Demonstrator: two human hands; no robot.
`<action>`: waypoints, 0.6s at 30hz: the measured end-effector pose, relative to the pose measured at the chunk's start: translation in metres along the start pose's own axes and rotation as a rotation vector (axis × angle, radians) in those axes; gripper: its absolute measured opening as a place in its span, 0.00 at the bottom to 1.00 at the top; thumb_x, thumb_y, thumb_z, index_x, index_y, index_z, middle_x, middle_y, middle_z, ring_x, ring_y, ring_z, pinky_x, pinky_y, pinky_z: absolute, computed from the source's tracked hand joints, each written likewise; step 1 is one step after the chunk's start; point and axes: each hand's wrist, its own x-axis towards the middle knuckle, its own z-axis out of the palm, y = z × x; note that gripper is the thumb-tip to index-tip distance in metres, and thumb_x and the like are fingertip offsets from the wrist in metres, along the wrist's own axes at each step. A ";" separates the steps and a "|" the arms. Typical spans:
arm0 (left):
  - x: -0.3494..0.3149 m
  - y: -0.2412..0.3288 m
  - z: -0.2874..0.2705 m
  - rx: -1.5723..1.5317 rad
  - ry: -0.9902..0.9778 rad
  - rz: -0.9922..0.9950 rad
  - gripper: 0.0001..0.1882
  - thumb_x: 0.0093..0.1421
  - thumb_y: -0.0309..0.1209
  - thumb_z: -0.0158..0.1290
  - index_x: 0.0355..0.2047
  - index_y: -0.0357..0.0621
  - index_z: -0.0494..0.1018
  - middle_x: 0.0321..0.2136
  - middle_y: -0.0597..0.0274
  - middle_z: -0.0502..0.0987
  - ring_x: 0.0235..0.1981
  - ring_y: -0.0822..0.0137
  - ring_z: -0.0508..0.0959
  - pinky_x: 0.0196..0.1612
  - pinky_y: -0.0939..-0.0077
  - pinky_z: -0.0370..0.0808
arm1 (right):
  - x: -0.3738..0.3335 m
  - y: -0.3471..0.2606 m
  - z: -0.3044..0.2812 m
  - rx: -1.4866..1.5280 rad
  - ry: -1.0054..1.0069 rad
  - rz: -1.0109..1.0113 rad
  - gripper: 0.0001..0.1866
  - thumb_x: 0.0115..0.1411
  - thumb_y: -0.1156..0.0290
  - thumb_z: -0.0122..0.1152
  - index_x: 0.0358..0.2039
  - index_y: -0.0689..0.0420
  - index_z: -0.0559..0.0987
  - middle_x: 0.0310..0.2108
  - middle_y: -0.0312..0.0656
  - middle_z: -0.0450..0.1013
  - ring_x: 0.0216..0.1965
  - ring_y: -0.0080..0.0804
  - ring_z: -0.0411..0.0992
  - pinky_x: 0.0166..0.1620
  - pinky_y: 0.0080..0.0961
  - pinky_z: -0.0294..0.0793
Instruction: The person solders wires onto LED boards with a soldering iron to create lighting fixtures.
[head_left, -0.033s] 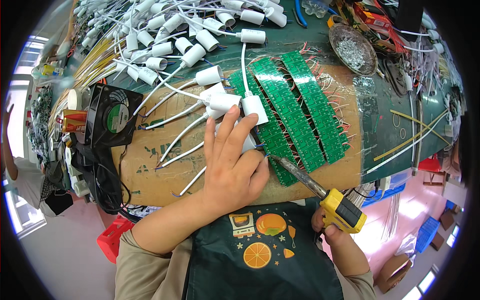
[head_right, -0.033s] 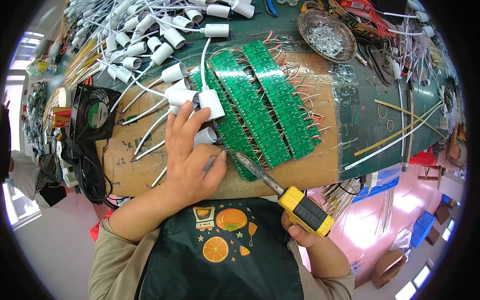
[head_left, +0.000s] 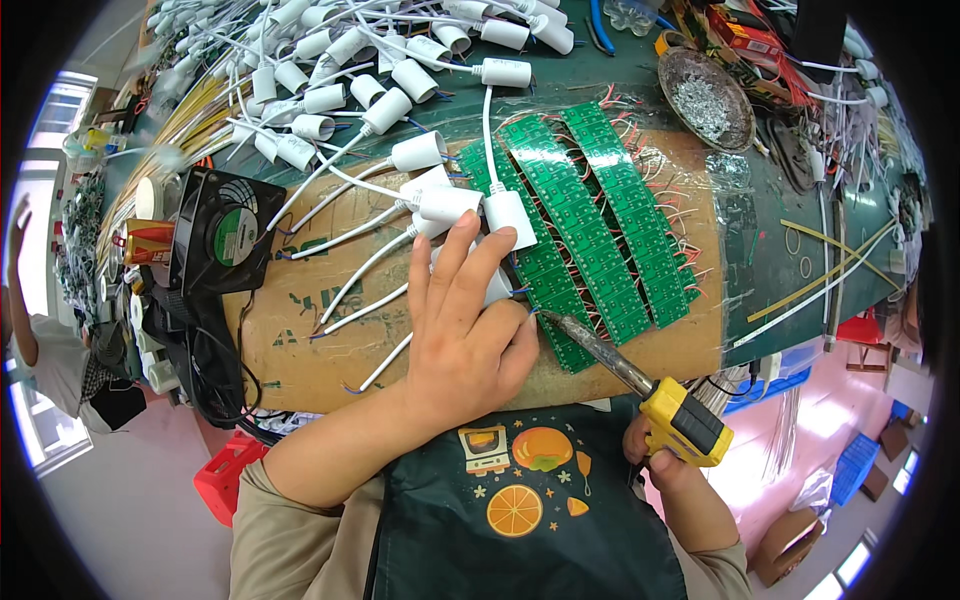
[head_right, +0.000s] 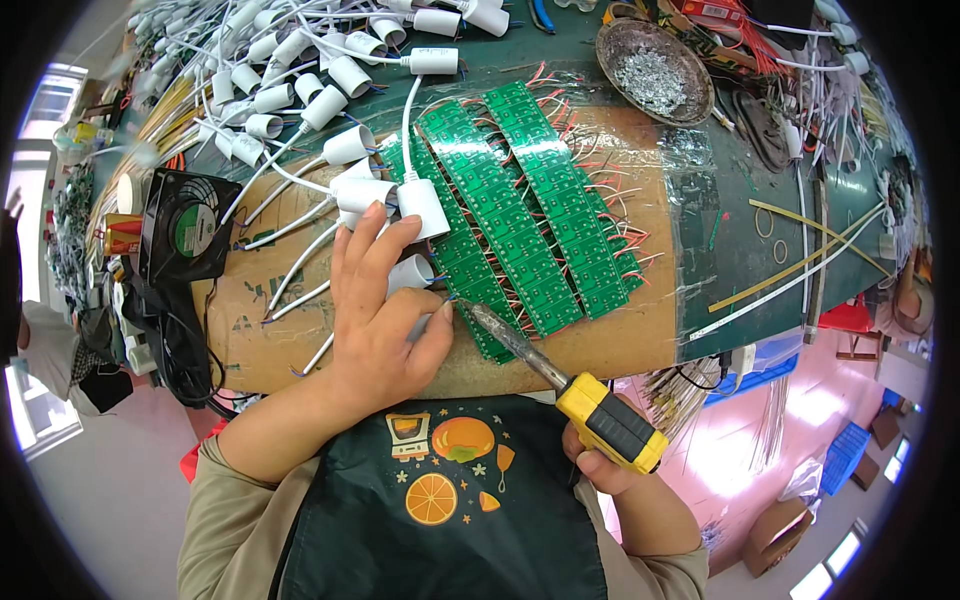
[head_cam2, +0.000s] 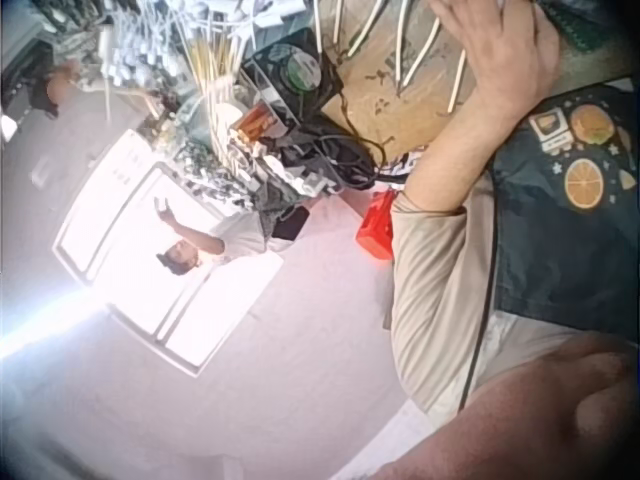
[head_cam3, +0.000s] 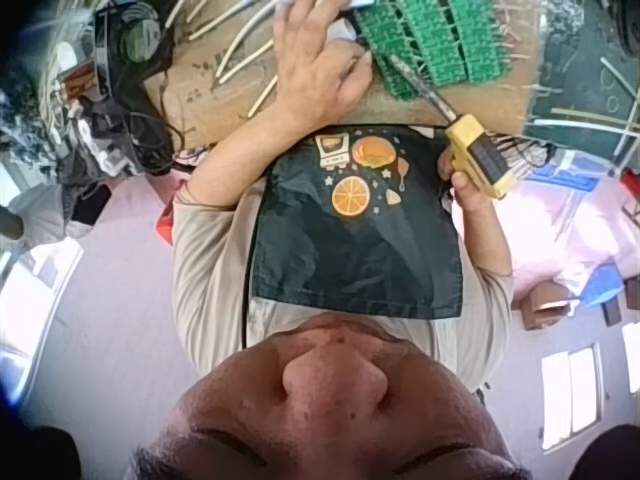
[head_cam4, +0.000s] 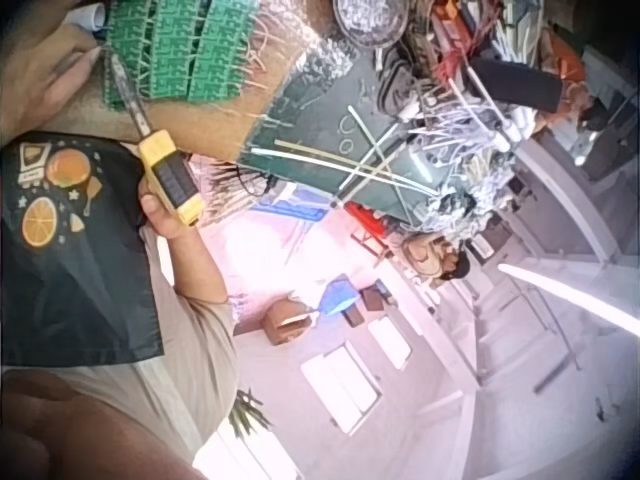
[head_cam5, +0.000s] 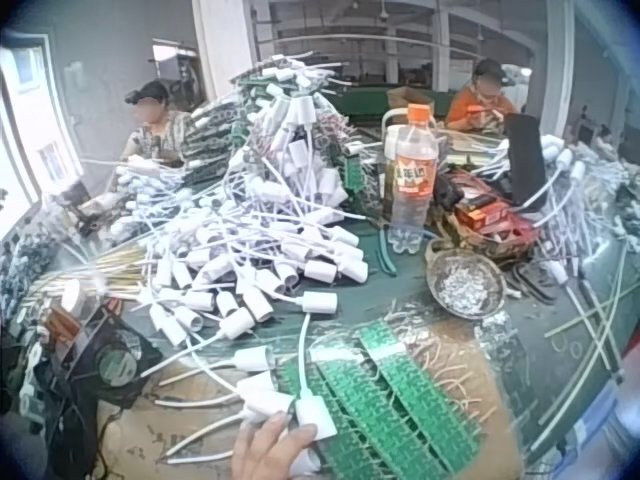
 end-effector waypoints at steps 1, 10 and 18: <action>0.000 0.000 0.000 -0.004 0.004 0.000 0.08 0.46 0.25 0.63 0.26 0.44 0.75 0.62 0.44 0.68 0.69 0.36 0.60 0.67 0.34 0.52 | -0.001 0.002 -0.003 -0.008 -0.020 0.014 0.28 0.56 0.59 0.74 0.45 0.63 0.69 0.26 0.39 0.71 0.24 0.25 0.70 0.27 0.22 0.70; 0.000 0.000 -0.001 0.001 -0.005 0.001 0.08 0.44 0.25 0.64 0.26 0.44 0.76 0.62 0.44 0.68 0.69 0.36 0.60 0.67 0.33 0.52 | 0.005 -0.006 0.005 -0.021 -0.033 -0.010 0.26 0.60 0.60 0.70 0.50 0.60 0.71 0.29 0.36 0.69 0.26 0.23 0.67 0.28 0.22 0.68; 0.000 0.001 -0.001 0.005 -0.006 0.007 0.08 0.44 0.25 0.64 0.26 0.43 0.76 0.62 0.44 0.68 0.69 0.36 0.60 0.67 0.33 0.52 | -0.001 -0.001 0.006 -0.019 0.013 0.042 0.31 0.57 0.53 0.72 0.53 0.59 0.70 0.28 0.35 0.68 0.26 0.24 0.67 0.28 0.23 0.68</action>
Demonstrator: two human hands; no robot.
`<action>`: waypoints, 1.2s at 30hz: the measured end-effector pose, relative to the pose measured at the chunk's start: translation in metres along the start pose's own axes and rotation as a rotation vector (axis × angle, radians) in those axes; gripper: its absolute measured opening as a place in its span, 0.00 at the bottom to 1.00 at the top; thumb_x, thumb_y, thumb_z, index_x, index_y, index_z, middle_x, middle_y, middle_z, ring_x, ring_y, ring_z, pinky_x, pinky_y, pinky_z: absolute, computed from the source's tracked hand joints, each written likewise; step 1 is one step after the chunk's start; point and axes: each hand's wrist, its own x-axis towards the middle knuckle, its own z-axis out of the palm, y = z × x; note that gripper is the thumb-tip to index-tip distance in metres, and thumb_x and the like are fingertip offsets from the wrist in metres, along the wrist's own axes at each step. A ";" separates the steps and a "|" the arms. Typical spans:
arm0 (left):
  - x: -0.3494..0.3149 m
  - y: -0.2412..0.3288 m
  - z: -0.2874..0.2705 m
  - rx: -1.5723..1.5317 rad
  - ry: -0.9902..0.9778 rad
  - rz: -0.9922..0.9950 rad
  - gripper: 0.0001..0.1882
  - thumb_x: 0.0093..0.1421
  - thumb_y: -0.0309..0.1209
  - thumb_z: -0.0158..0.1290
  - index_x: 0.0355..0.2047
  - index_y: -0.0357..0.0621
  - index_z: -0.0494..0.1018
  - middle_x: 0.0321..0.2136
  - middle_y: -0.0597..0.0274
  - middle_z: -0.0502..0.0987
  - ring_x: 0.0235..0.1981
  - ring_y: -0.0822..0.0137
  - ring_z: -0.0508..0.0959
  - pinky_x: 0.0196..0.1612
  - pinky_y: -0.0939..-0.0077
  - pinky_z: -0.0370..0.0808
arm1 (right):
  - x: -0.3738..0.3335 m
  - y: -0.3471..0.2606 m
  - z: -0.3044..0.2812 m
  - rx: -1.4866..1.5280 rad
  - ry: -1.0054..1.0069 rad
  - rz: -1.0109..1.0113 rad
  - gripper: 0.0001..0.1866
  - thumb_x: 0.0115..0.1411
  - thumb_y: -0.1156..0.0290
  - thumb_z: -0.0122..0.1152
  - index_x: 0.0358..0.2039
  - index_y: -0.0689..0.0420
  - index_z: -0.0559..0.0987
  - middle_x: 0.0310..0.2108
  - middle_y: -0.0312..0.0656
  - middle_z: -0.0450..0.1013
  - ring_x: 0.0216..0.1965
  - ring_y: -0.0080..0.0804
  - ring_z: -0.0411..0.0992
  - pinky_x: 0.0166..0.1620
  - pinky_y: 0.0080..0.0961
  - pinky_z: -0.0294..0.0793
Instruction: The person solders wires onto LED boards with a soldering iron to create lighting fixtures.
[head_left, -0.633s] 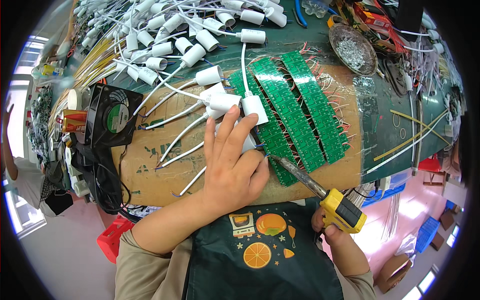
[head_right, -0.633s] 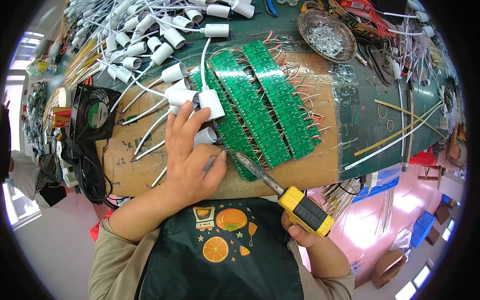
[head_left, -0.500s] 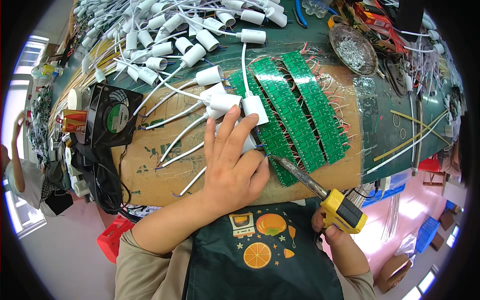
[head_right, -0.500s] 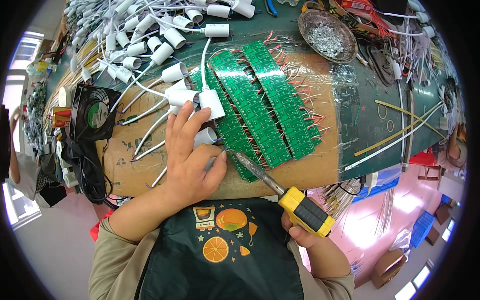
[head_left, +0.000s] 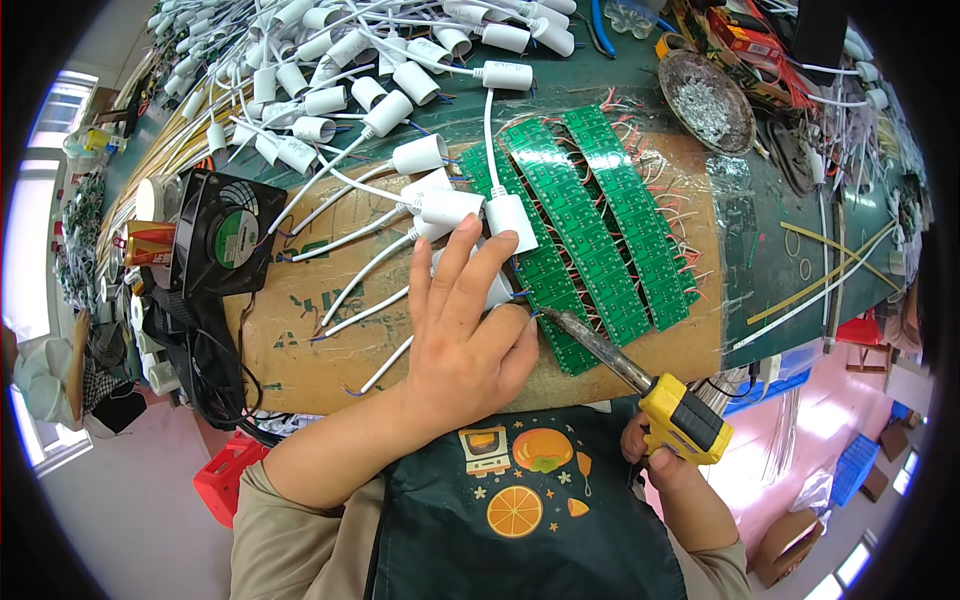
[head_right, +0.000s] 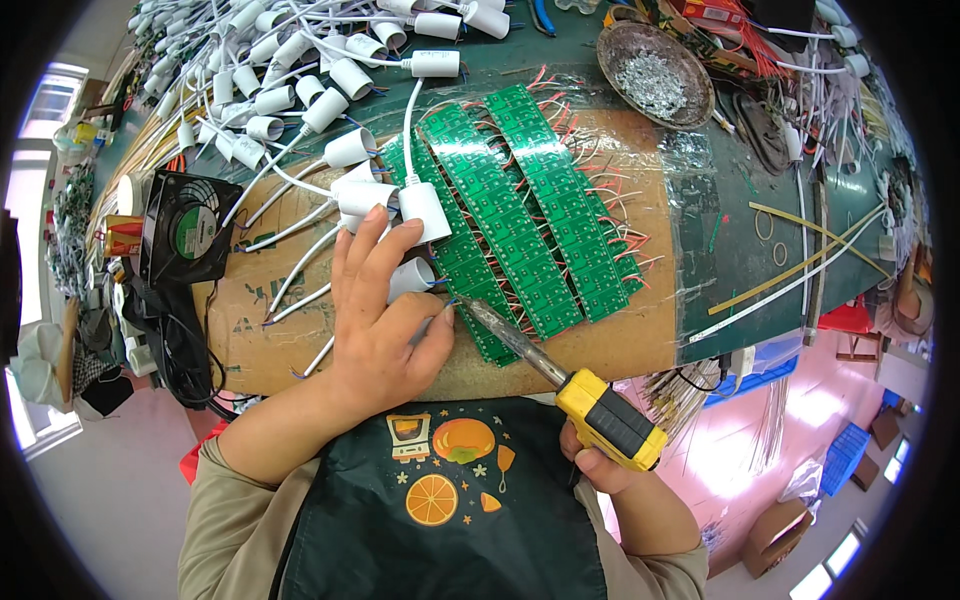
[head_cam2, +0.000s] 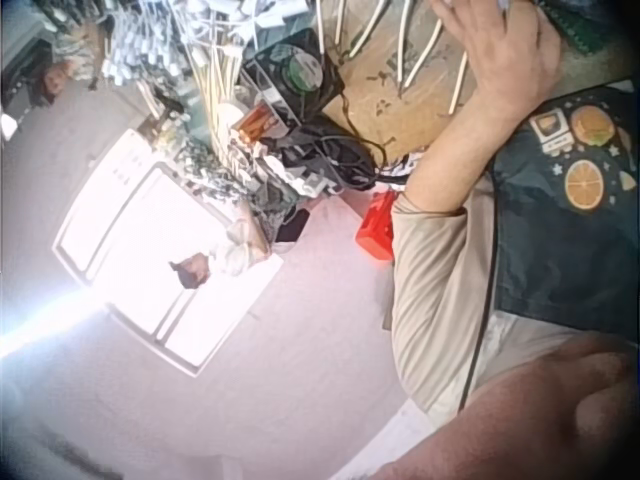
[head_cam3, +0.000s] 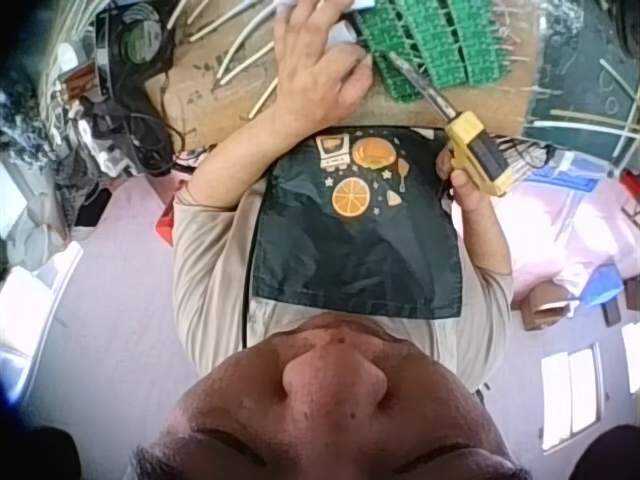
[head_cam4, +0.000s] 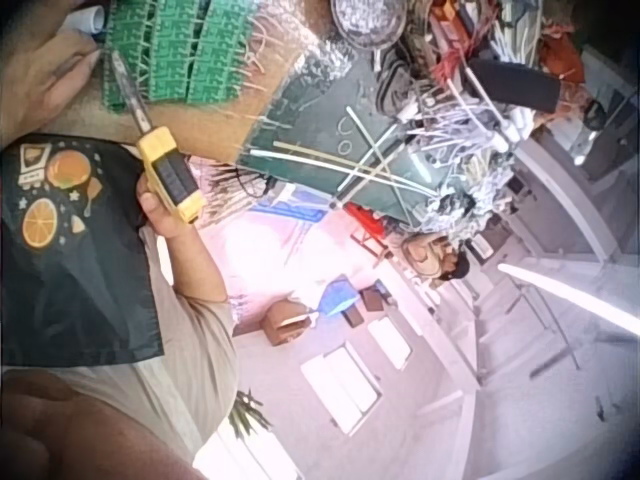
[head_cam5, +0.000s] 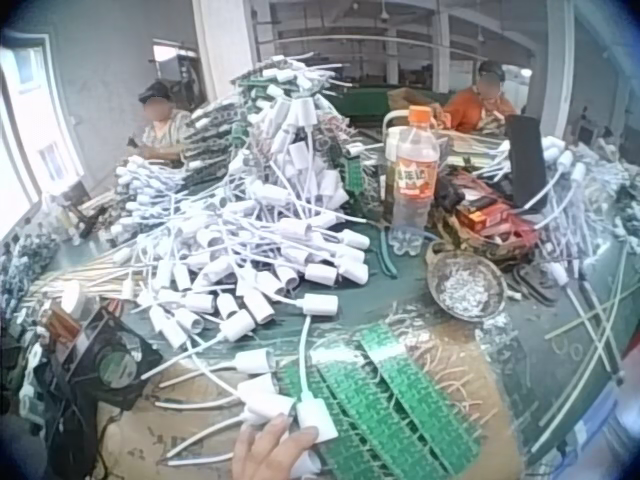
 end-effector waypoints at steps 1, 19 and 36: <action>0.000 0.000 0.000 0.002 0.001 0.002 0.08 0.44 0.25 0.64 0.26 0.43 0.76 0.62 0.43 0.68 0.69 0.37 0.60 0.67 0.33 0.52 | -0.001 0.001 0.000 -0.048 0.063 0.022 0.38 0.53 0.47 0.75 0.54 0.58 0.70 0.26 0.35 0.66 0.25 0.27 0.66 0.27 0.25 0.67; 0.002 0.000 -0.002 0.011 -0.019 0.000 0.09 0.45 0.25 0.64 0.28 0.43 0.77 0.61 0.44 0.68 0.68 0.36 0.60 0.66 0.31 0.52 | 0.032 -0.035 0.019 -0.038 0.089 -0.187 0.43 0.56 0.43 0.70 0.60 0.61 0.66 0.22 0.35 0.65 0.19 0.26 0.64 0.21 0.24 0.66; 0.002 -0.004 -0.011 0.003 -0.036 0.039 0.12 0.46 0.30 0.67 0.31 0.46 0.77 0.61 0.44 0.69 0.68 0.38 0.62 0.67 0.35 0.53 | 0.077 -0.046 -0.005 0.195 0.167 -0.334 0.42 0.56 0.51 0.73 0.61 0.64 0.65 0.22 0.37 0.68 0.19 0.27 0.66 0.25 0.26 0.67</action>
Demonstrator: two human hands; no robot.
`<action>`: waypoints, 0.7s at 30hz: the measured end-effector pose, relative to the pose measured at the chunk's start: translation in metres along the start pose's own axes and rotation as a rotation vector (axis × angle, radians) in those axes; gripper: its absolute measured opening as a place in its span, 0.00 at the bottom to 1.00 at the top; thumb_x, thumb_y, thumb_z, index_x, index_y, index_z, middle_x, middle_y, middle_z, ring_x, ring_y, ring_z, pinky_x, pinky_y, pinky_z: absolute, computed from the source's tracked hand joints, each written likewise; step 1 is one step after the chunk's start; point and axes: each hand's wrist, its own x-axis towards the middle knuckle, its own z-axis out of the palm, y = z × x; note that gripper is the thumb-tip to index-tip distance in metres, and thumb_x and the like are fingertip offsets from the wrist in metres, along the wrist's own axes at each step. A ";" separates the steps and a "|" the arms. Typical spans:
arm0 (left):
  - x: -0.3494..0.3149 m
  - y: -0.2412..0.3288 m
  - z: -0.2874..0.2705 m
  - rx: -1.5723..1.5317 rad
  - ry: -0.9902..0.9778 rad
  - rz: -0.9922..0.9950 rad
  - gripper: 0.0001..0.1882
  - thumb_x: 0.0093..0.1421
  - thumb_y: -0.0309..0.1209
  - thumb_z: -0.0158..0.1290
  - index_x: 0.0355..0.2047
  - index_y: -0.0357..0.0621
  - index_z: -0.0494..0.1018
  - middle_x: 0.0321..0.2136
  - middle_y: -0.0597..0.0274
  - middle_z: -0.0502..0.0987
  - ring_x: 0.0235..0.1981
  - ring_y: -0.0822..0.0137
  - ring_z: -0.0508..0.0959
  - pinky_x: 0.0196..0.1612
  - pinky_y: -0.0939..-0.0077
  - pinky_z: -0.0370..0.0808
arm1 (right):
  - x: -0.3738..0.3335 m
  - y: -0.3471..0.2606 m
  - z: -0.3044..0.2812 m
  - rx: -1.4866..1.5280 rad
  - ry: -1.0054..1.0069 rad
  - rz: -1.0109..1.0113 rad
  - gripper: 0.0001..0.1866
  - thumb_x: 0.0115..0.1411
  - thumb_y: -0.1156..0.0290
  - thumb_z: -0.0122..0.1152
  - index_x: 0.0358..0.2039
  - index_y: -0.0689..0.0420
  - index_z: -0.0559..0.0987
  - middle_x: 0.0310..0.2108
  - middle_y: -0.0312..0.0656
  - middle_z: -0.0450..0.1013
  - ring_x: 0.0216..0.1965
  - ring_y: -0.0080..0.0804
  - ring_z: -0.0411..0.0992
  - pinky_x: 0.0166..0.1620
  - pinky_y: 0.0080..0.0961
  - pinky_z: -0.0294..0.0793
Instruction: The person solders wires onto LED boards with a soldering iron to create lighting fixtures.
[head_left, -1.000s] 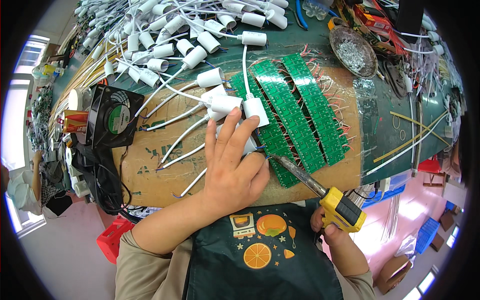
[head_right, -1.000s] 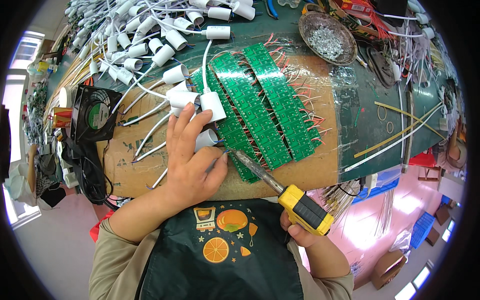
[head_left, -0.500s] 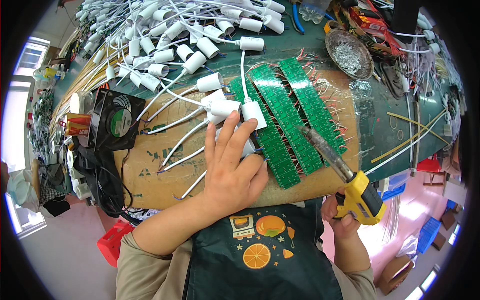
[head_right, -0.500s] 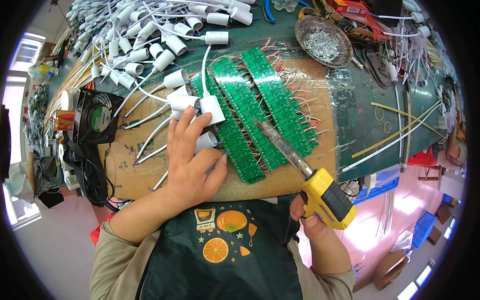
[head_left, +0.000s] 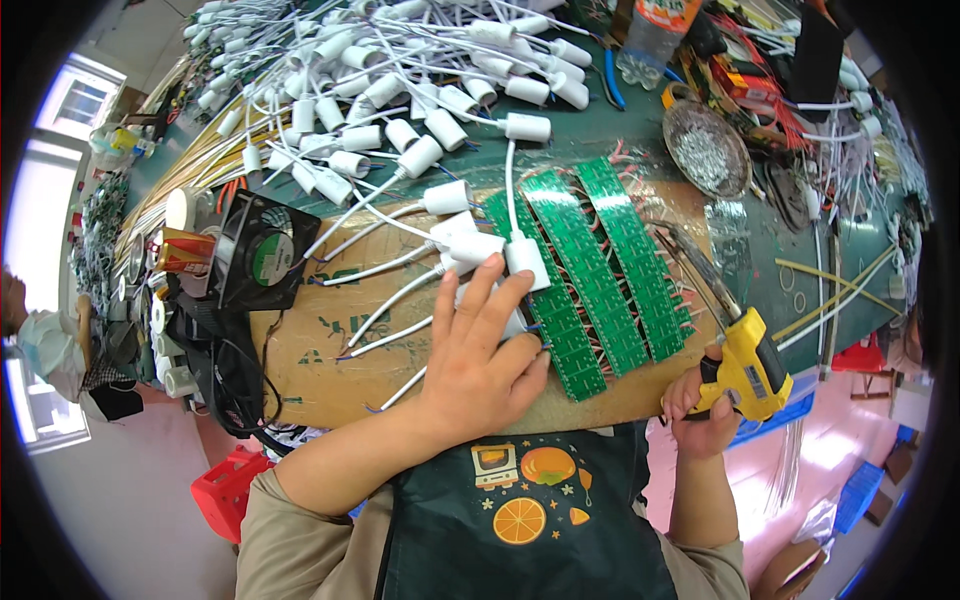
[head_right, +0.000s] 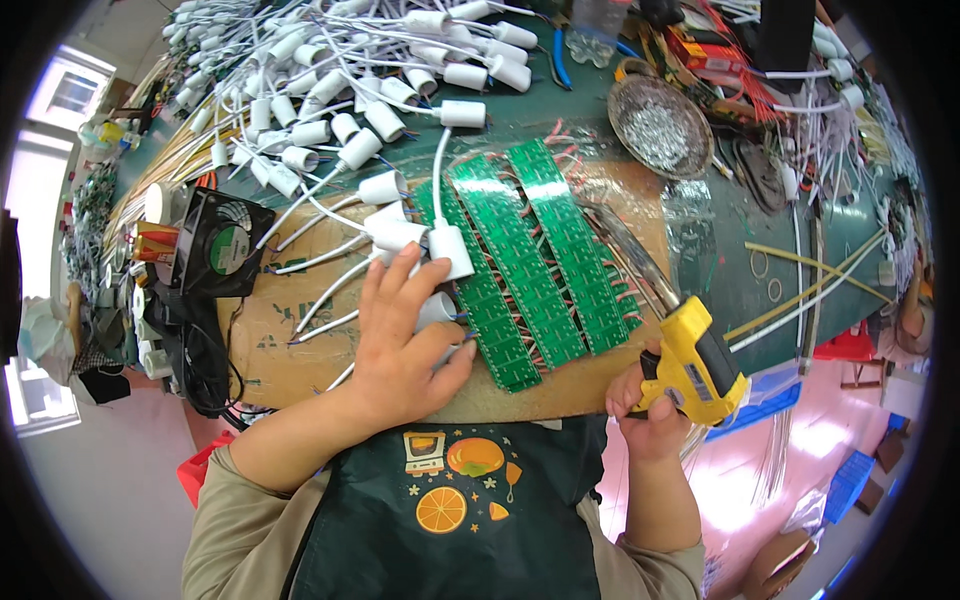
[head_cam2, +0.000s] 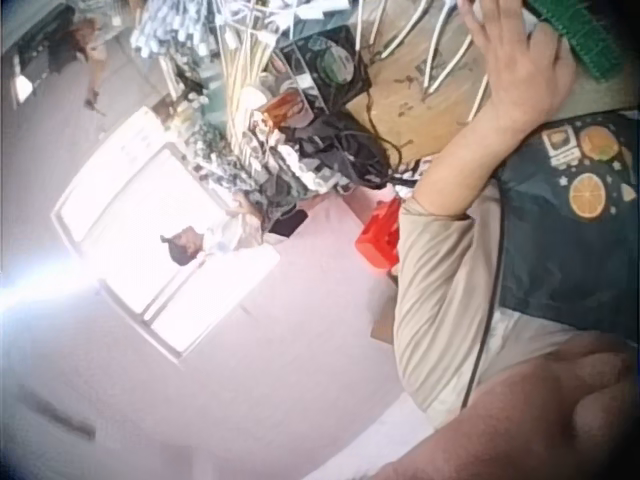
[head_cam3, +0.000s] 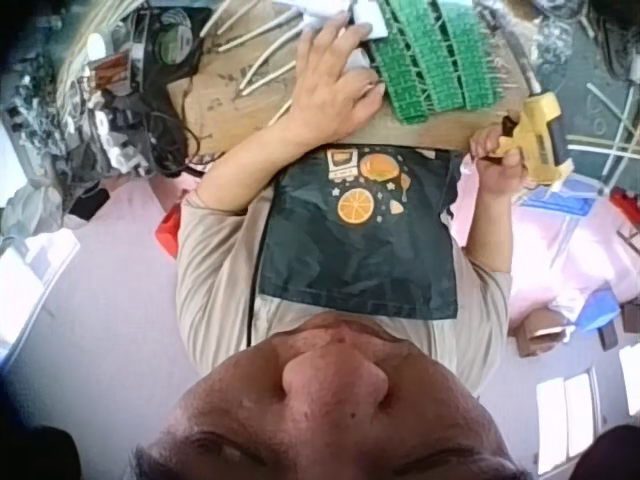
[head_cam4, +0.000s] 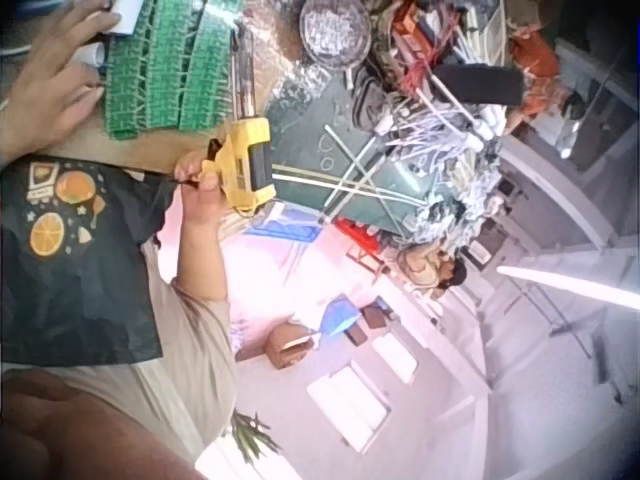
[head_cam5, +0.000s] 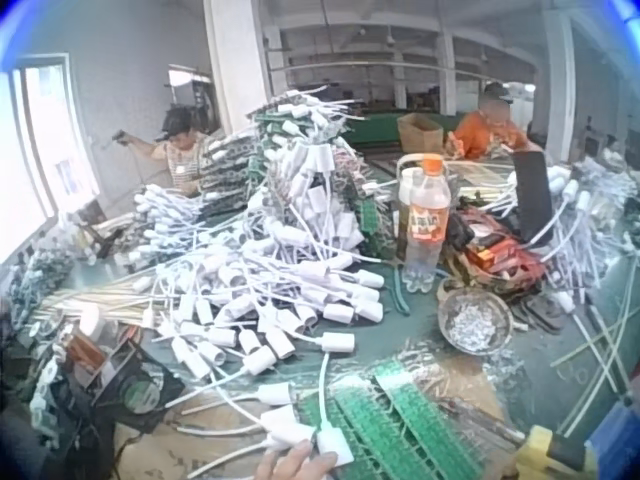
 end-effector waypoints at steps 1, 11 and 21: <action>0.001 -0.002 -0.002 -0.024 -0.021 0.016 0.13 0.46 0.31 0.68 0.31 0.46 0.77 0.61 0.45 0.69 0.68 0.39 0.62 0.67 0.36 0.53 | 0.001 0.002 -0.001 -0.001 0.008 -0.031 0.41 0.57 0.52 0.72 0.61 0.65 0.65 0.22 0.37 0.68 0.19 0.27 0.66 0.24 0.26 0.67; 0.083 -0.113 -0.030 0.149 0.195 -0.291 0.19 0.54 0.33 0.65 0.45 0.42 0.75 0.46 0.52 0.79 0.48 0.50 0.78 0.51 0.58 0.74 | 0.005 0.004 -0.002 -0.032 -0.027 -0.040 0.39 0.59 0.50 0.69 0.61 0.63 0.65 0.22 0.36 0.67 0.18 0.26 0.66 0.22 0.24 0.66; 0.108 -0.097 -0.062 0.334 -0.006 -0.294 0.18 0.54 0.30 0.59 0.47 0.45 0.77 0.39 0.52 0.77 0.40 0.48 0.80 0.45 0.55 0.76 | 0.003 0.003 0.001 0.002 0.017 -0.022 0.40 0.57 0.51 0.72 0.60 0.62 0.66 0.23 0.38 0.68 0.20 0.29 0.67 0.23 0.27 0.68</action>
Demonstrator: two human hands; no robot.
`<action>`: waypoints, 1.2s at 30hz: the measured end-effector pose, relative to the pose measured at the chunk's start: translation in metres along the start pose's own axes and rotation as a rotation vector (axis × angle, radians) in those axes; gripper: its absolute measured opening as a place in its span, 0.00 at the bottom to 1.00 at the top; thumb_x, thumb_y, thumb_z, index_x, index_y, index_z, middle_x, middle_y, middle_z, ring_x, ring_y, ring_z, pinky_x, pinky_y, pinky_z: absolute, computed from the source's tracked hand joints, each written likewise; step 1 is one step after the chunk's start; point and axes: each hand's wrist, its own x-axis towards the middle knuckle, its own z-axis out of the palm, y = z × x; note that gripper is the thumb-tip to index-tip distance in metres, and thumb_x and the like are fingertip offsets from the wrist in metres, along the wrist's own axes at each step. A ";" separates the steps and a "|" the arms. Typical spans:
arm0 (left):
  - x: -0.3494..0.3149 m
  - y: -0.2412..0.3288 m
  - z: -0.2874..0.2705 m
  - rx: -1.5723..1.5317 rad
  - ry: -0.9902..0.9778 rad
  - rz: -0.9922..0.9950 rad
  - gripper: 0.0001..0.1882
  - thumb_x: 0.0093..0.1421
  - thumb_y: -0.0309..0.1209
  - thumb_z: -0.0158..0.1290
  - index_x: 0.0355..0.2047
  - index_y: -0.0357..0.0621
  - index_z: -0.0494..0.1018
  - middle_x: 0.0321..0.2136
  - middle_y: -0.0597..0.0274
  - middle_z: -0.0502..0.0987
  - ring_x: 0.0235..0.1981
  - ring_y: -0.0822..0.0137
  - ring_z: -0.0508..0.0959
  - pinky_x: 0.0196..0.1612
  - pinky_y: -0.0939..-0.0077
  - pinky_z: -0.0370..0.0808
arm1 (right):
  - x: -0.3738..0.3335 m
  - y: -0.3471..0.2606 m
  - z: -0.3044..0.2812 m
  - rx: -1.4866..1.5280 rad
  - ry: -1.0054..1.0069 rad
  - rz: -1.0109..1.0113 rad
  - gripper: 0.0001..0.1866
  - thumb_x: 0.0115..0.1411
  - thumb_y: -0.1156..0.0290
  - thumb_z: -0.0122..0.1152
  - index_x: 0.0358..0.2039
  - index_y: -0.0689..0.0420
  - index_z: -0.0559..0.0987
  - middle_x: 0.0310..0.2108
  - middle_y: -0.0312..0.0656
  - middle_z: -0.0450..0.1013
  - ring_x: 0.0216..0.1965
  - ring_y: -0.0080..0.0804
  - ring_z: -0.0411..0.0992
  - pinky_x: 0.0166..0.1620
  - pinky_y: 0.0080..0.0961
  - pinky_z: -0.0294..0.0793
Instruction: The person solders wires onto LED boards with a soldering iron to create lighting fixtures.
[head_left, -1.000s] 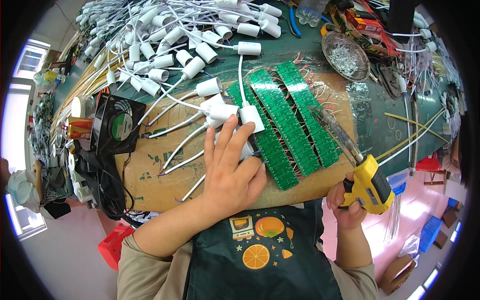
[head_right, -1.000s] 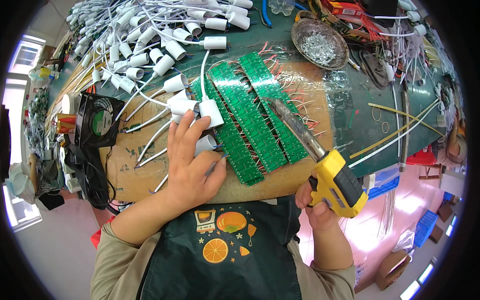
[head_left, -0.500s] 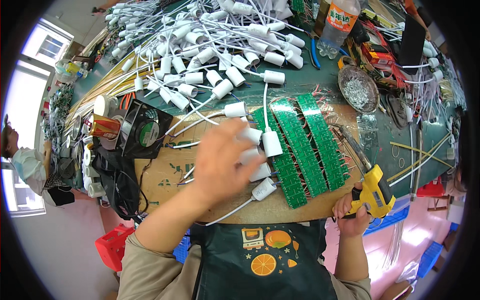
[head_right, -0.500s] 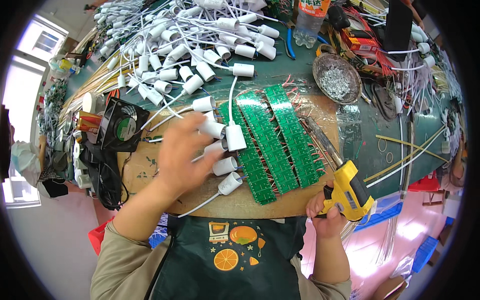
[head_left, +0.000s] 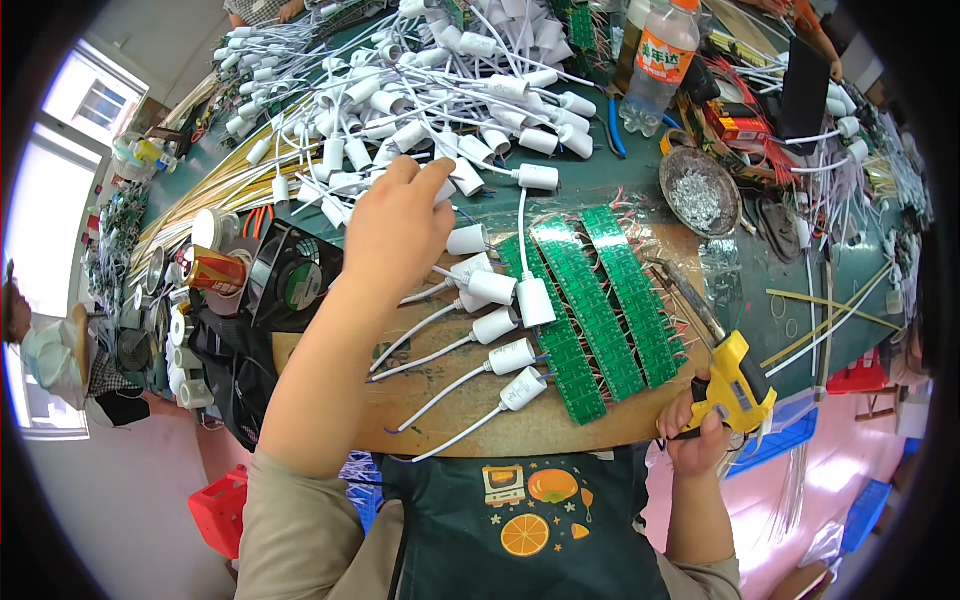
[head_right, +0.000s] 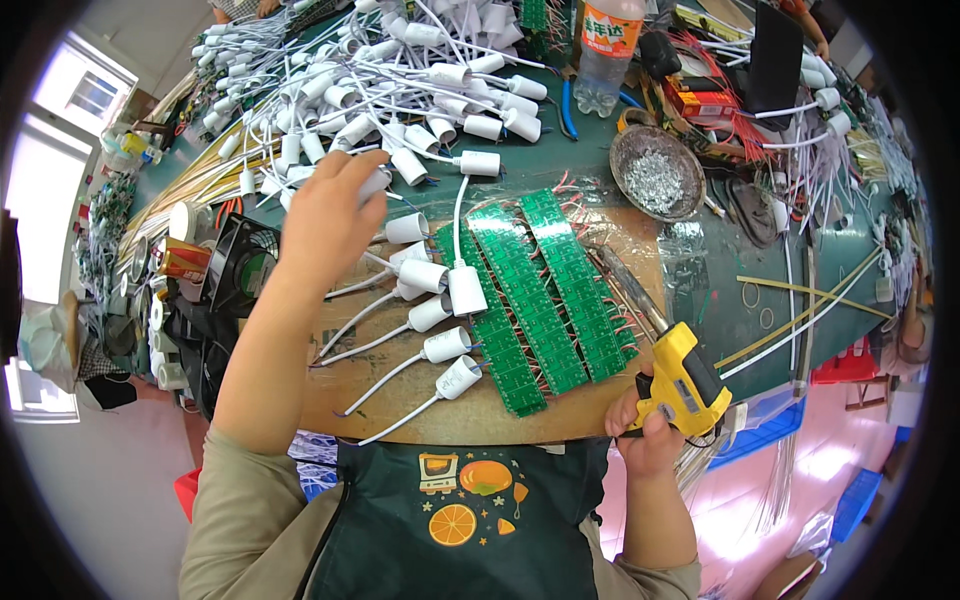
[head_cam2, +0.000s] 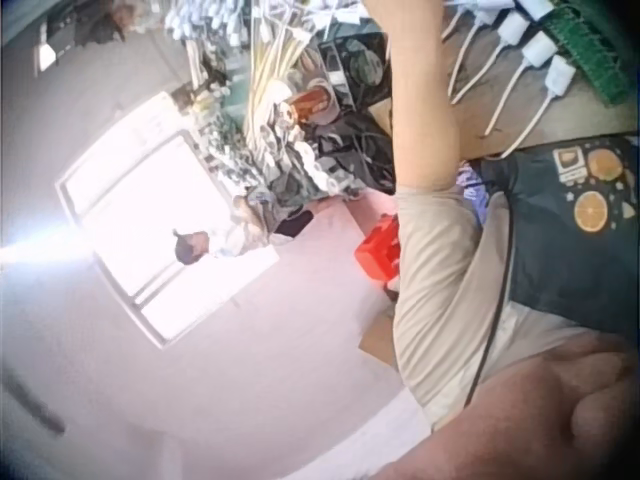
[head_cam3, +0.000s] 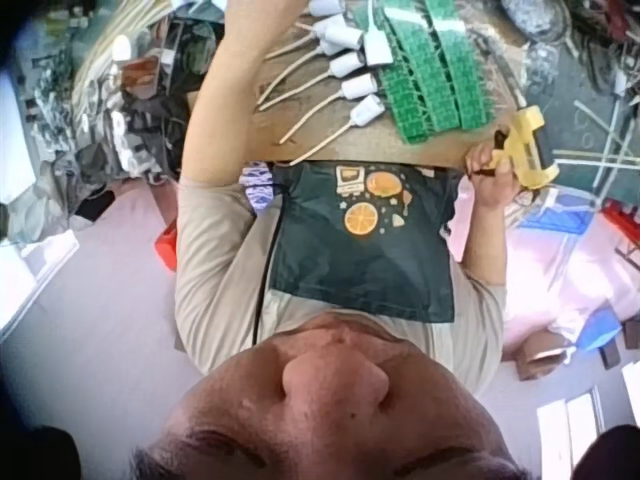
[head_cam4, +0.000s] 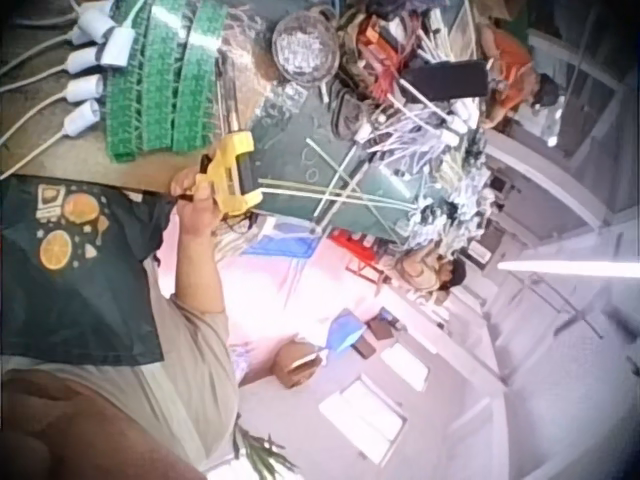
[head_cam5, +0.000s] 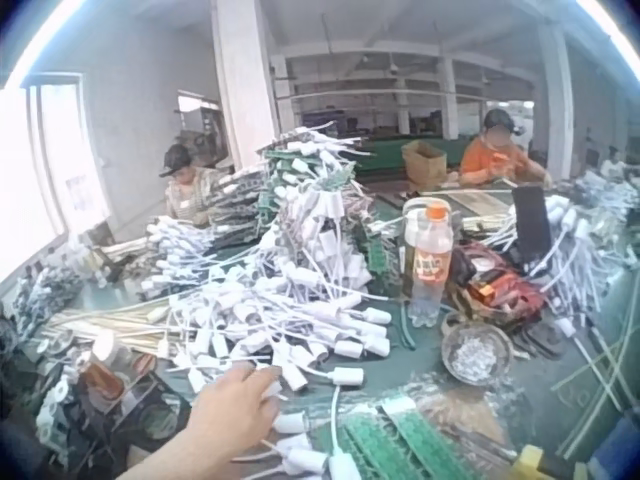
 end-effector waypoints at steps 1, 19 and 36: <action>-0.006 0.012 -0.013 -0.006 -0.010 0.009 0.18 0.54 0.30 0.59 0.47 0.45 0.77 0.39 0.52 0.77 0.40 0.48 0.80 0.45 0.55 0.76 | -0.002 0.000 -0.001 -0.001 0.015 -0.001 0.40 0.57 0.51 0.72 0.60 0.62 0.66 0.23 0.38 0.68 0.20 0.29 0.67 0.23 0.27 0.68; -0.152 0.091 -0.007 -0.392 -0.312 0.339 0.13 0.51 0.26 0.64 0.37 0.47 0.77 0.40 0.58 0.75 0.37 0.56 0.75 0.39 0.61 0.68 | -0.013 -0.012 0.004 -0.002 -0.031 0.092 0.43 0.54 0.50 0.75 0.61 0.62 0.65 0.24 0.37 0.68 0.22 0.28 0.67 0.26 0.27 0.67; -0.142 0.100 0.026 -0.408 -0.059 0.216 0.10 0.46 0.23 0.63 0.27 0.42 0.72 0.59 0.41 0.68 0.65 0.35 0.63 0.64 0.40 0.59 | -0.075 -0.004 -0.014 -0.270 -0.238 0.226 0.22 0.57 0.56 0.74 0.38 0.60 0.77 0.25 0.38 0.72 0.24 0.27 0.70 0.25 0.24 0.69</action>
